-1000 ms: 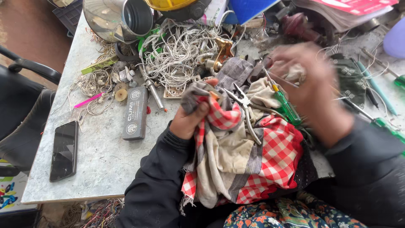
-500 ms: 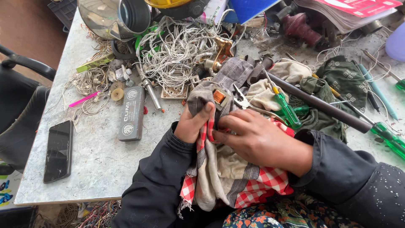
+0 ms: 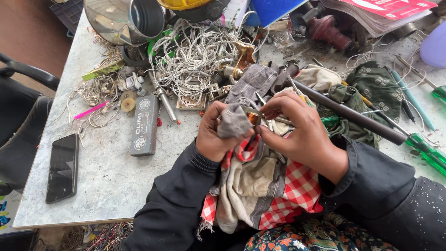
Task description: The person disassembles a small electrical component, likely a starter solenoid, using a hammer, screwdriver, and pliers. They remove metal plates and copper coils, then reassemble the unit on a cluttered workbench.
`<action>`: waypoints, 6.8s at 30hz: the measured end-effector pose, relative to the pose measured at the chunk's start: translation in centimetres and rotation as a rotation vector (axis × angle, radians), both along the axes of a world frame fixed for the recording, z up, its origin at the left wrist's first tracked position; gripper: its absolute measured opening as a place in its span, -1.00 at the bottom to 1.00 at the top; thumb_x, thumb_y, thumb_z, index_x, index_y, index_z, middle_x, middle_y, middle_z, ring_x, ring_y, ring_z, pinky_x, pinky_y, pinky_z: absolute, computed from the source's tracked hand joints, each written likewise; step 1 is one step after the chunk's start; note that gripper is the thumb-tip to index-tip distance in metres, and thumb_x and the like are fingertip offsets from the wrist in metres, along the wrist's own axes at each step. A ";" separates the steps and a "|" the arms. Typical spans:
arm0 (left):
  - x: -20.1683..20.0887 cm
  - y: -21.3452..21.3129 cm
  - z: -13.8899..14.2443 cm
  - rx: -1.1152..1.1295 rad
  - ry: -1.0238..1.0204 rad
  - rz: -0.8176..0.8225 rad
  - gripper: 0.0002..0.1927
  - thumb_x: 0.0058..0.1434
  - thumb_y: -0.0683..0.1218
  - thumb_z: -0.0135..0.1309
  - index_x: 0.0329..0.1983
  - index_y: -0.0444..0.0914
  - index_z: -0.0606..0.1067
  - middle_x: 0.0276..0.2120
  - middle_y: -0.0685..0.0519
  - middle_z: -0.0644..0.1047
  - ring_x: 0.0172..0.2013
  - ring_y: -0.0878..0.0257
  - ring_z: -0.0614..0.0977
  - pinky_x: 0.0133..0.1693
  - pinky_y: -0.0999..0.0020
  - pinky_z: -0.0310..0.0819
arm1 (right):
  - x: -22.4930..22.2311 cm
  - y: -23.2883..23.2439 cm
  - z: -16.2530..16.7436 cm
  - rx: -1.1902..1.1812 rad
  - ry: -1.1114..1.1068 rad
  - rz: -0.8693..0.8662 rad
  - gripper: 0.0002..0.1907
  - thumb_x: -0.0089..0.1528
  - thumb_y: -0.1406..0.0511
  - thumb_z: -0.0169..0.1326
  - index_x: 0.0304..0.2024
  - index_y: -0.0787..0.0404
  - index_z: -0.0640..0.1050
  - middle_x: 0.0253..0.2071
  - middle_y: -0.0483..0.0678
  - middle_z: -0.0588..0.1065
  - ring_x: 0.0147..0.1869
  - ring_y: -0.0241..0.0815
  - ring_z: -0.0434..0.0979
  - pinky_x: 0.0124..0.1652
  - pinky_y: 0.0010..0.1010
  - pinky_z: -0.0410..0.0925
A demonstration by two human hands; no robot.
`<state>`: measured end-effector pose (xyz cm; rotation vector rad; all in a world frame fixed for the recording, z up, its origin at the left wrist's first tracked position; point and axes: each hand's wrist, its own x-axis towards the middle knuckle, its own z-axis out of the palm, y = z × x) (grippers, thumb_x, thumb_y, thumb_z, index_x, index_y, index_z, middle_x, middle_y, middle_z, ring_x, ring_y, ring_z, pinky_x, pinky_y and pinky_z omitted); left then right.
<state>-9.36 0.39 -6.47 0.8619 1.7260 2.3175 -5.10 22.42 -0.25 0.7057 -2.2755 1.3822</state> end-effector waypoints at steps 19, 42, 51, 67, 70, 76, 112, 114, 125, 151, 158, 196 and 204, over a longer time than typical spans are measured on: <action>-0.5 -0.2 -0.8 -0.060 -0.097 -0.011 -0.59 0.30 -0.13 0.29 0.16 -0.29 0.47 -0.08 0.11 0.61 -0.06 0.38 0.62 0.09 0.41 0.54 | -0.4 0.7 -0.2 0.065 0.027 0.080 -0.37 0.15 0.41 0.32 0.28 0.19 0.45 0.00 0.00 0.46 0.02 -0.17 0.63 0.03 -0.39 0.52; -2.8 -1.3 -3.0 0.190 -0.367 0.104 -0.76 0.38 -0.21 0.09 0.09 -0.29 0.55 -0.06 0.05 0.63 -0.04 0.29 0.64 0.08 0.38 0.53 | -1.2 2.5 -1.0 0.630 -0.061 -0.150 -0.77 0.14 0.37 0.14 -0.15 0.27 0.54 -0.21 0.10 0.49 -0.07 0.20 0.52 -0.08 -0.09 0.37; -2.2 -1.9 -2.0 0.245 -0.484 0.153 -0.67 0.43 -0.17 -0.18 0.10 -0.46 0.48 -0.03 -0.09 0.61 -0.02 0.16 0.66 0.12 0.24 0.54 | -0.9 4.2 0.3 0.244 -0.058 -0.290 -0.82 0.38 0.39 0.02 0.02 0.32 0.47 -0.07 0.14 0.47 -0.08 0.14 0.54 -0.10 -0.13 0.38; -0.7 -0.7 1.3 0.160 -0.201 0.264 -0.78 0.35 -0.11 0.21 -0.04 -0.28 0.49 -0.20 0.07 0.60 -0.19 0.33 0.63 -0.03 0.40 0.55 | 0.1 1.4 -0.6 0.324 0.006 -0.039 -0.75 0.29 0.41 0.05 0.04 0.26 0.48 -0.09 0.09 0.48 0.02 0.14 0.51 -0.04 -0.17 0.37; -0.5 -0.7 1.4 0.140 -0.131 0.335 -0.76 0.32 -0.15 0.22 -0.01 -0.26 0.47 -0.19 0.09 0.59 -0.17 0.35 0.61 -0.01 0.42 0.53 | 0.3 1.1 -0.6 0.369 0.061 -0.071 -0.72 0.28 0.41 0.06 0.06 0.26 0.50 -0.12 0.08 0.47 -0.03 0.14 0.51 -0.11 -0.15 0.38; 0.0 -0.7 1.8 0.141 -0.151 0.321 -0.82 0.33 -0.20 0.15 -0.03 -0.32 0.49 -0.22 0.07 0.59 -0.24 0.35 0.61 -0.09 0.42 0.56 | 0.7 0.9 -0.8 0.419 0.115 -0.099 -0.67 0.26 0.42 0.07 0.09 0.25 0.53 -0.22 0.05 0.45 -0.14 0.11 0.51 -0.20 -0.13 0.38; -0.2 0.6 1.4 0.068 -0.288 0.090 -0.80 0.36 -0.15 0.12 -0.06 -0.39 0.54 -0.20 0.00 0.59 -0.16 0.29 0.62 -0.03 0.33 0.53 | -0.8 3.6 -0.1 0.101 0.216 -0.400 -0.66 0.37 0.57 -0.07 0.14 0.22 0.51 -0.18 0.04 0.43 -0.25 -0.11 0.46 -0.24 -0.30 0.34; -0.3 0.5 1.3 0.182 -0.462 0.031 -0.79 0.32 -0.12 0.08 -0.08 -0.36 0.55 -0.24 0.00 0.62 -0.23 0.27 0.65 -0.09 0.32 0.57 | -1.3 4.1 -0.1 0.163 0.205 -0.352 -0.70 0.37 0.56 -0.03 0.11 0.23 0.52 -0.20 0.04 0.43 -0.24 -0.10 0.45 -0.22 -0.30 0.33; -0.6 0.1 1.3 0.187 -0.377 0.137 -0.72 0.32 -0.05 0.25 -0.04 -0.32 0.54 -0.21 0.02 0.63 -0.20 0.28 0.66 -0.07 0.36 0.58 | -1.5 3.7 -0.9 0.488 0.038 -0.226 -0.73 0.28 0.36 0.10 0.03 0.18 0.61 -0.04 -0.02 0.53 0.14 0.05 0.49 0.12 -0.16 0.26; 1.8 1.3 3.1 -0.300 0.119 0.173 -0.66 0.21 -0.19 0.30 0.04 -0.34 0.56 -0.09 0.04 0.64 -0.09 0.35 0.67 -0.02 0.43 0.60 | 0.4 0.7 -0.2 0.534 0.490 -0.139 -0.60 0.14 0.38 0.23 0.04 0.36 0.55 -0.12 0.08 0.52 -0.09 0.03 0.59 -0.07 -0.18 0.46; 1.3 1.3 2.3 -0.199 0.034 0.171 -0.65 0.23 -0.16 0.26 0.06 -0.32 0.53 -0.11 0.08 0.63 -0.09 0.37 0.65 0.00 0.44 0.56 | -0.1 0.9 -0.5 0.446 0.318 -0.113 -0.60 0.21 0.31 0.22 0.09 0.30 0.55 -0.06 0.10 0.52 0.01 0.08 0.57 -0.01 -0.17 0.44; -0.7 -0.6 1.0 -0.049 -0.166 0.331 -0.60 0.28 -0.08 0.27 0.13 -0.33 0.51 -0.09 0.05 0.63 -0.08 0.33 0.64 0.05 0.43 0.52 | -1.4 3.1 -0.8 0.416 -0.077 -0.218 -0.78 0.25 0.39 0.08 -0.06 0.32 0.56 -0.08 0.16 0.42 -0.01 0.22 0.47 -0.04 -0.09 0.34; -1.1 -1.1 0.9 0.077 -0.259 0.260 -0.74 0.35 -0.12 0.16 0.05 -0.33 0.55 -0.14 0.09 0.61 -0.12 0.37 0.61 0.00 0.46 0.50 | -0.2 3.2 0.4 0.149 -0.058 -0.226 -0.77 0.29 0.37 0.16 0.01 0.26 0.56 -0.07 0.04 0.37 -0.12 -0.09 0.50 -0.20 -0.34 0.44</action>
